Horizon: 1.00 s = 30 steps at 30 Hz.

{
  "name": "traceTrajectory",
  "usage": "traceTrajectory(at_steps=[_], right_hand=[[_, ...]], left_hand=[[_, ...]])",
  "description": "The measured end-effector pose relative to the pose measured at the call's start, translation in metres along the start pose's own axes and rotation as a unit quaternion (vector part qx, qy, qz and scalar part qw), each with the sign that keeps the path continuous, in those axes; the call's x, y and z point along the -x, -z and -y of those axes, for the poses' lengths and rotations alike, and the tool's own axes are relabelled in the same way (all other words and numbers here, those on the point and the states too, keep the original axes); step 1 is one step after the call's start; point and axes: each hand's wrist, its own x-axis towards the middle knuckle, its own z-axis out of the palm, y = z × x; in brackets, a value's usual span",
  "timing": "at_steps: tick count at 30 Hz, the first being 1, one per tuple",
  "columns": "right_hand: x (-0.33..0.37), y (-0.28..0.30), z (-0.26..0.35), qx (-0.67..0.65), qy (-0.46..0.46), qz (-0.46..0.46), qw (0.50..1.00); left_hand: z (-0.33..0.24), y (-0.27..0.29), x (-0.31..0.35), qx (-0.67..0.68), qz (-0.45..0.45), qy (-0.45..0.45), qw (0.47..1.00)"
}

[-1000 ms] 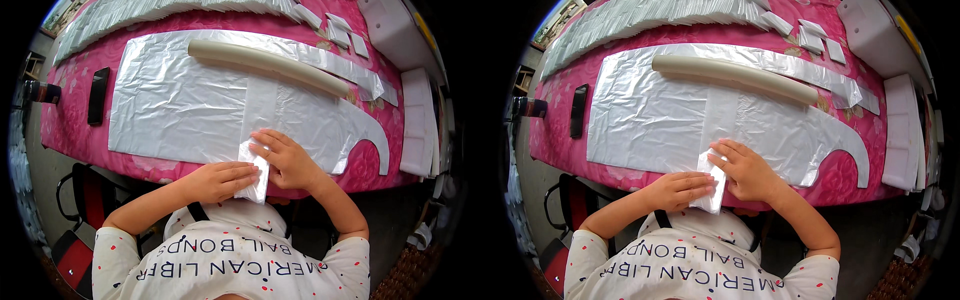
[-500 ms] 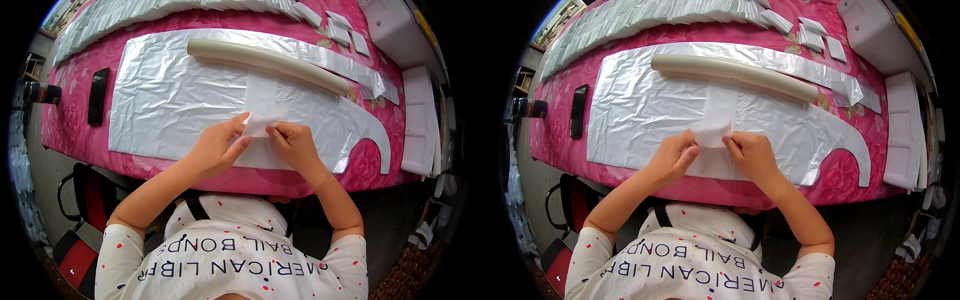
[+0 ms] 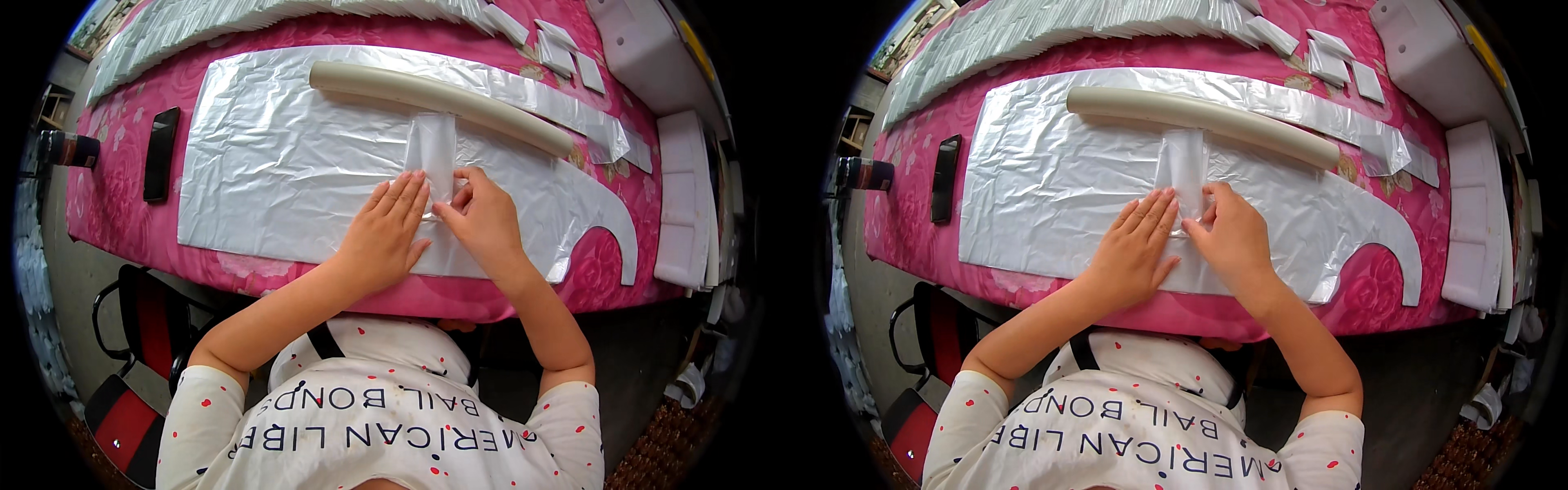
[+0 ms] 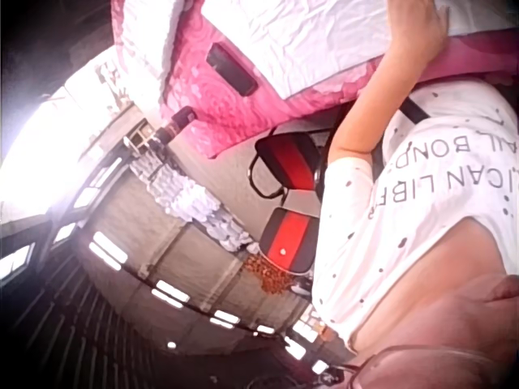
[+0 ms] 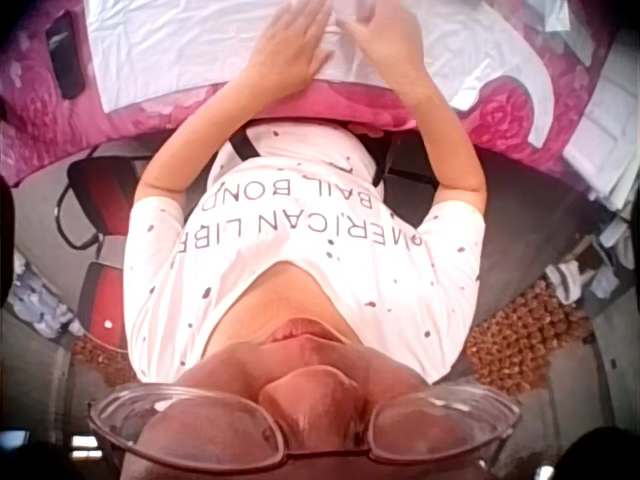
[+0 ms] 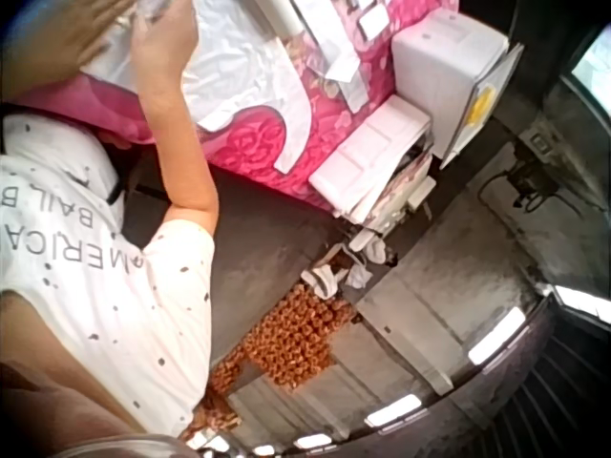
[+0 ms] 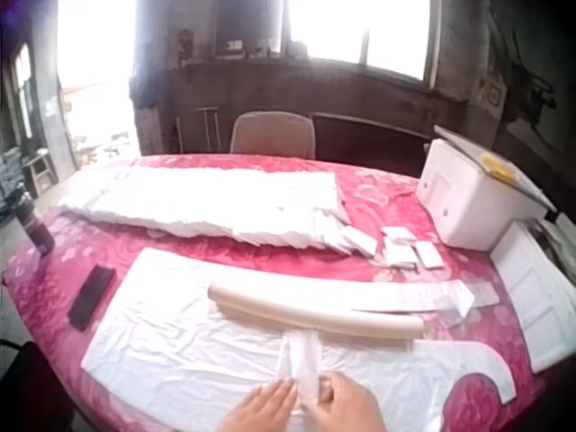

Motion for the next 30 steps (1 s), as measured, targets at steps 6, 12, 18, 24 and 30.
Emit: traceTrajectory(at_steps=[6, 12, 18, 24, 30], right_hand=[[-0.014, 0.004, -0.024, 0.112, 0.354, -0.028, 0.928], [-0.029, 0.010, -0.032, 0.058, 0.357, 0.037, 0.931], [-0.018, 0.003, -0.035, 0.024, 0.397, 0.020, 0.917], [0.020, -0.004, -0.027, -0.013, 0.388, 0.028, 0.921], [0.014, -0.002, -0.023, -0.107, 0.142, 0.039, 0.983]], left_hand=[[0.003, 0.009, -0.014, 0.010, -0.061, -0.012, 0.998], [0.013, 0.003, -0.023, -0.068, -0.085, -0.045, 0.993], [0.018, 0.013, -0.004, 0.020, -0.071, -0.122, 0.990], [0.013, 0.023, 0.024, 0.071, -0.027, -0.127, 0.989], [0.007, 0.028, 0.013, 0.159, -0.002, 0.054, 0.986]])
